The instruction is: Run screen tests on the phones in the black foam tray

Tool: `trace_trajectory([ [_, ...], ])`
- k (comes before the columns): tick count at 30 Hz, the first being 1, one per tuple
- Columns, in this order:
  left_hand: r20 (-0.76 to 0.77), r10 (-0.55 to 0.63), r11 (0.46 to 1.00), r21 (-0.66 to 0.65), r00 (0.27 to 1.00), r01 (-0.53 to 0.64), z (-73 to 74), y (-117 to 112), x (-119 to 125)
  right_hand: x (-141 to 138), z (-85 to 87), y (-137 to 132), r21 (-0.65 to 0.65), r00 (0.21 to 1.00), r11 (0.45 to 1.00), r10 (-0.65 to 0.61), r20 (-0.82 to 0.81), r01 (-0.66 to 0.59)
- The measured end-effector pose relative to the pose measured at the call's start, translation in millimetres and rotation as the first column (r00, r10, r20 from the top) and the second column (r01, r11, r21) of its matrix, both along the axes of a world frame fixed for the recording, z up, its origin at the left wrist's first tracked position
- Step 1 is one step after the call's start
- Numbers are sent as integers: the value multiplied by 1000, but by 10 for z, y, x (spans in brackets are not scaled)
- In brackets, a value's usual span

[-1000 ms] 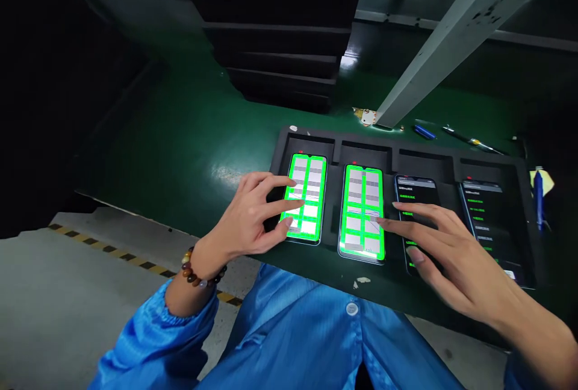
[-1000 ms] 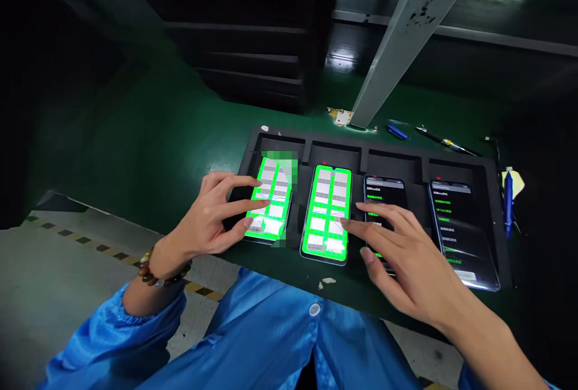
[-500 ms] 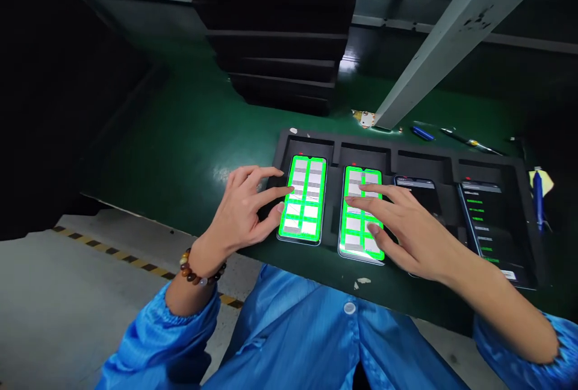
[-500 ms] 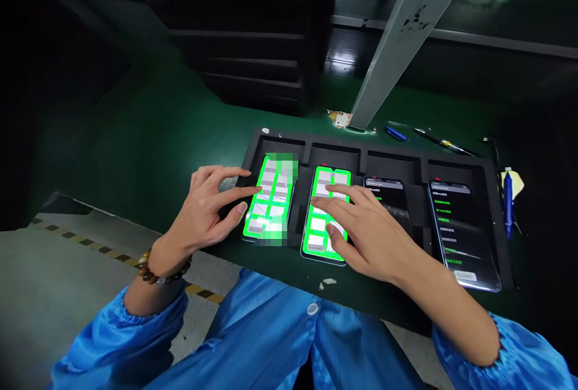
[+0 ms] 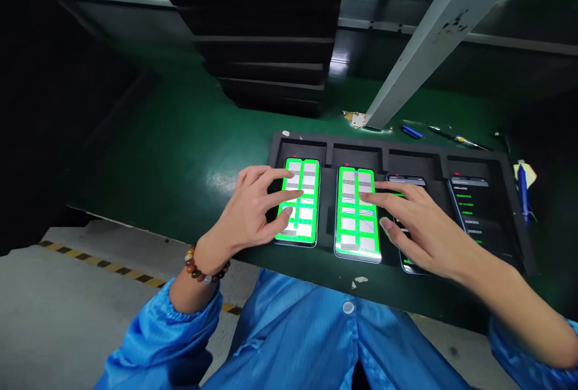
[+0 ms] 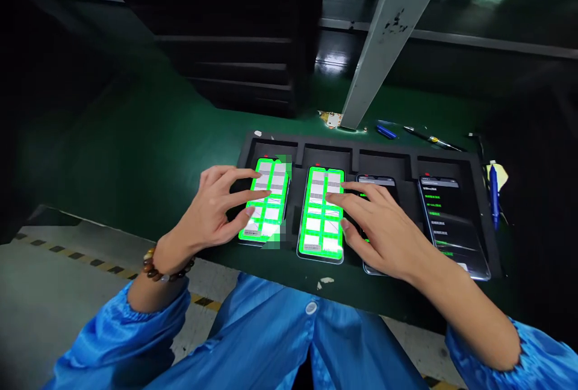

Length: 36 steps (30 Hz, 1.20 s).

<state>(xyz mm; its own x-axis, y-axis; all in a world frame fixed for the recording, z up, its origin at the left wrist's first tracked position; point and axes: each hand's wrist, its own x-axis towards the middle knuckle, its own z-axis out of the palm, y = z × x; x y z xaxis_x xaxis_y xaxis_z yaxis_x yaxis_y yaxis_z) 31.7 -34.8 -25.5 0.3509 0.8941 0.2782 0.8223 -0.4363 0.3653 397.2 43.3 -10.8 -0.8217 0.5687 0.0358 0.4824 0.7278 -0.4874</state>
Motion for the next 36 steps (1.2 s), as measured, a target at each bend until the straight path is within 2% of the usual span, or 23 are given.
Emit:
trace_trajectory([
  [3,-38,97,995,18,995,-97,-1,-108,-166,-223,-8,71,-1,996,996,89,-18,-89],
  [7,-51,144,989,31,988,-142,-9,-159,-242,-356,9,110,4,989,989,145,-25,-145],
  [10,-42,129,991,30,991,-128,-18,-87,-203,-231,20,105,43,993,992,116,-8,-116],
  [15,-29,23,999,27,999,-23,-55,138,-16,113,14,86,80,998,996,-38,49,34],
  [17,-14,-38,999,19,999,38,-71,212,78,150,1,90,70,996,996,-65,53,61],
  [20,4,-93,996,-10,996,93,-80,255,163,50,-28,129,45,998,998,-52,24,51],
  [23,15,-71,997,-17,997,71,-72,212,124,-147,-56,206,29,1000,1000,7,0,-7],
  [28,-18,62,998,0,998,-62,-62,72,-116,-353,-74,323,8,996,996,85,-8,-85],
  [32,-23,141,990,11,990,-141,-70,26,-240,-259,-61,332,8,998,998,59,4,-59],
  [34,-12,129,991,24,992,-129,-70,41,-224,-148,-52,315,12,1000,1000,27,13,-27],
  [36,0,69,997,26,998,-69,-67,77,-150,-31,-44,294,11,1000,1000,-15,24,15],
])
